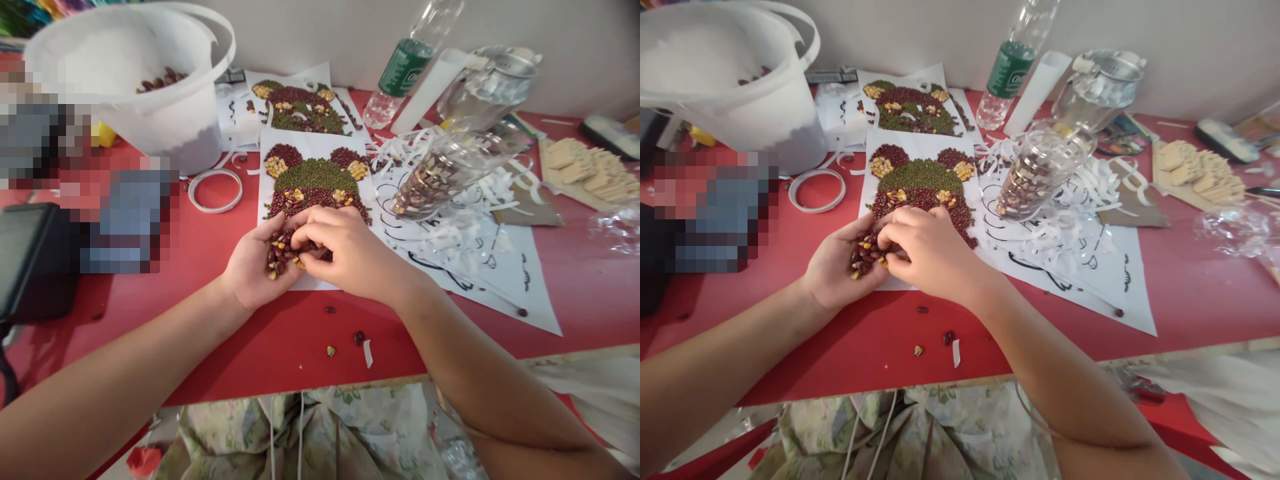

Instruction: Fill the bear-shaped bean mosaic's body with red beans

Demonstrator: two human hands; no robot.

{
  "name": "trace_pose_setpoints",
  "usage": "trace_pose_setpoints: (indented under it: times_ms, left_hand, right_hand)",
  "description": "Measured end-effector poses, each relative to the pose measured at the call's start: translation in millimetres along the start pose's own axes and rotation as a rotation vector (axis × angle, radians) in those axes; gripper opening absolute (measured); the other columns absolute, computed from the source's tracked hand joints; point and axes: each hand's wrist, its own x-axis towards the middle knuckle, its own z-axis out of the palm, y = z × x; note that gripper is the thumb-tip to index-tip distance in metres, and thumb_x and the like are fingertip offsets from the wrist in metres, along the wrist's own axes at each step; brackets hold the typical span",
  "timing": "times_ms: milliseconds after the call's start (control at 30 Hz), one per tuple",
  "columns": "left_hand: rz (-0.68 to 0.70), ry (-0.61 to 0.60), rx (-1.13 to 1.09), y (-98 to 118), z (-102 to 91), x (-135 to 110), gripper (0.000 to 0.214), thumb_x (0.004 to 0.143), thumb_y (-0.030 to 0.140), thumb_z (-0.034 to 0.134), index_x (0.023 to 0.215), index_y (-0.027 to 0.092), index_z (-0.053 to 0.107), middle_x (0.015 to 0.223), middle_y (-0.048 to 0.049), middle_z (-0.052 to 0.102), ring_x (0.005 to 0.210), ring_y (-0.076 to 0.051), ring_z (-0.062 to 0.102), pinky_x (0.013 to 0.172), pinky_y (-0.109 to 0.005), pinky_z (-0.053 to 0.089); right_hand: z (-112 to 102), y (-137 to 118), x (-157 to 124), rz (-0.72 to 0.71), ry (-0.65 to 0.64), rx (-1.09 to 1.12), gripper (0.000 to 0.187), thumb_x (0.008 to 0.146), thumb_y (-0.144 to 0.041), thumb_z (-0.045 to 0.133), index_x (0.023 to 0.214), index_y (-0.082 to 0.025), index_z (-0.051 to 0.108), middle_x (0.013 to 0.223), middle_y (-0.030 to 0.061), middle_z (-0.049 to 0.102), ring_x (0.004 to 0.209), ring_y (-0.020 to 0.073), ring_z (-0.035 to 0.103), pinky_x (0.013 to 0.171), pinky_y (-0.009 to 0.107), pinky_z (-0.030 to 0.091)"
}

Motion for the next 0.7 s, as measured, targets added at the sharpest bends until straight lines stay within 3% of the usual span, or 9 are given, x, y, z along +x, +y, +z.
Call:
trace_pose_setpoints:
  times_ms: [167, 300, 433, 567, 700]
  left_hand:
    - [0.007, 0.012, -0.004, -0.2, 0.0, 1.0, 0.039, 0.102, 0.024, 0.032, 0.105, 0.011, 0.068, 0.091, -0.0079, 0.077, 0.106, -0.023, 0.073, 0.099, -0.037, 0.057]
    - [0.045, 0.036, -0.044, 0.0, 2.4, -0.5, 0.037, 0.102, 0.023, 0.033, 0.099, 0.012, 0.068, 0.087, -0.0052, 0.077, 0.104, -0.020, 0.073, 0.100, -0.033, 0.057]
    - [0.081, 0.028, -0.037, 1.4, 2.8, -1.1, 0.039, 0.102, 0.026, 0.032, 0.109, 0.010, 0.067, 0.095, -0.0075, 0.078, 0.109, -0.020, 0.072, 0.098, -0.033, 0.058]
    - [0.114, 0.011, 0.043, 11.2, 1.6, -2.2, 0.042, 0.103, 0.030, 0.032, 0.127, 0.011, 0.061, 0.115, -0.0104, 0.075, 0.124, -0.023, 0.064, 0.098, -0.033, 0.058]
    - [0.339, -0.118, 0.006, 31.6, -0.5, -3.4, 0.041, 0.105, 0.023, 0.031, 0.140, 0.007, 0.047, 0.140, -0.0106, 0.062, 0.132, -0.017, 0.057, 0.106, -0.030, 0.051]
  right_hand:
    - [1.6, -1.7, 0.5, 0.034, -0.016, 0.022, 0.012, 0.084, -0.009, 0.055, 0.083, -0.019, 0.061, 0.112, 0.0065, 0.068, 0.103, 0.0199, 0.061, 0.092, 0.039, 0.030]
    - [4.3, -0.6, 0.2, -0.003, 0.074, 0.036, 0.011, 0.084, -0.009, 0.055, 0.083, -0.019, 0.058, 0.111, 0.0048, 0.068, 0.096, 0.0176, 0.061, 0.092, 0.038, 0.033]
    - [7.3, 1.2, 0.0, -0.073, 0.220, 0.046, 0.012, 0.084, -0.009, 0.056, 0.083, -0.021, 0.056, 0.099, 0.0021, 0.065, 0.092, 0.0162, 0.059, 0.090, 0.036, 0.038]
    - [6.8, 6.0, 0.5, -0.093, 0.401, 0.124, 0.009, 0.087, -0.014, 0.056, 0.085, -0.022, 0.056, 0.089, 0.0007, 0.056, 0.080, 0.0140, 0.055, 0.078, 0.032, 0.044]
    - [9.7, 16.6, 3.1, -0.049, 0.496, 0.124, 0.005, 0.088, -0.018, 0.057, 0.086, -0.023, 0.056, 0.084, -0.0002, 0.051, 0.077, 0.0139, 0.051, 0.073, 0.032, 0.043]
